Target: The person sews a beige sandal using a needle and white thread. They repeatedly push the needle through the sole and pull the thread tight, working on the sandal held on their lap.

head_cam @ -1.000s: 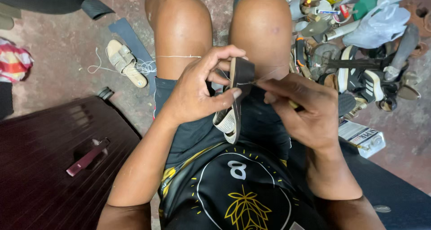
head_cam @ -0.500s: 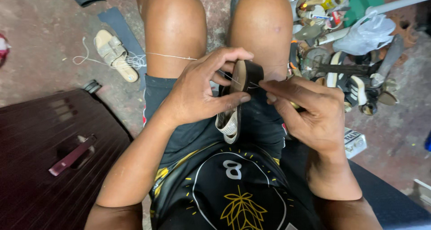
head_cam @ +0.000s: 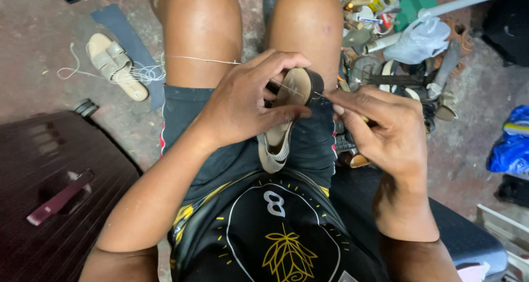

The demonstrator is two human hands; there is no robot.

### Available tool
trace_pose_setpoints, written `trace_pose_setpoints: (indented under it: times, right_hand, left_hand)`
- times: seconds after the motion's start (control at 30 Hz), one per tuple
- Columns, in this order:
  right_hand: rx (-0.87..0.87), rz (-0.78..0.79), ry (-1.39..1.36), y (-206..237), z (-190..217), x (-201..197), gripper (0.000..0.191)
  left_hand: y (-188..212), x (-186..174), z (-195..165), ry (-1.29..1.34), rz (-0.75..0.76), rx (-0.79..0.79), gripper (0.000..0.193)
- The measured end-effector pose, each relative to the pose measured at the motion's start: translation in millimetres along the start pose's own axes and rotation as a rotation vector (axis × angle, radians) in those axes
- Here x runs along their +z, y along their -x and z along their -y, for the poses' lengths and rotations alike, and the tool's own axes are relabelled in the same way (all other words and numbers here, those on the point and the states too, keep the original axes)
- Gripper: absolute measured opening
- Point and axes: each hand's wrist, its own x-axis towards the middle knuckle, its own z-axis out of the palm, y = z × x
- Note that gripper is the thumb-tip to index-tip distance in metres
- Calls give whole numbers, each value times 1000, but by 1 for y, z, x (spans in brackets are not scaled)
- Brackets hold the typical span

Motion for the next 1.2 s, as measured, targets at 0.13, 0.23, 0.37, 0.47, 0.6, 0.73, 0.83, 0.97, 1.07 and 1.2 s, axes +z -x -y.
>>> trace_pose_setpoints:
  times: [0.13,0.23,0.37,0.47,0.6,0.73,0.83,0.97,1.07,1.2]
  right_hand:
    - [-30,43,-27,2,-15,-5,25]
    - [-55,68,-44,-3,-30,-2,24]
    - [-23,91,16,-7,-47,3,20]
    - [-80,102,-37,-10,-60,5,20]
    - [-72,142,-88,-18,-72,7,19]
    - [-90,181,-74,-27,-73,6,19]
    - [-117,205,-37,-31,-69,3,23]
    - [-95,209,9,-37,-66,5,24]
    - [-122,211,13,-41,-68,12,22]
    - [-111,217,-71,-42,-75,25,19]
  left_hand:
    - [1,-1,0,-15,-16,93,30]
    - [-5,-4,9,-63,-40,156,22]
    - [-12,-4,19,-103,-44,159,23]
    - [-19,-5,23,-164,-18,186,19]
    - [-26,-9,28,-201,-59,306,20]
    - [-33,-18,35,-145,36,215,25]
    - [-33,-21,40,-110,40,191,27]
    - [-33,-18,50,-92,-16,256,27]
    - [-28,-19,58,-48,-18,268,21]
    - [-19,-23,64,-32,-45,286,20]
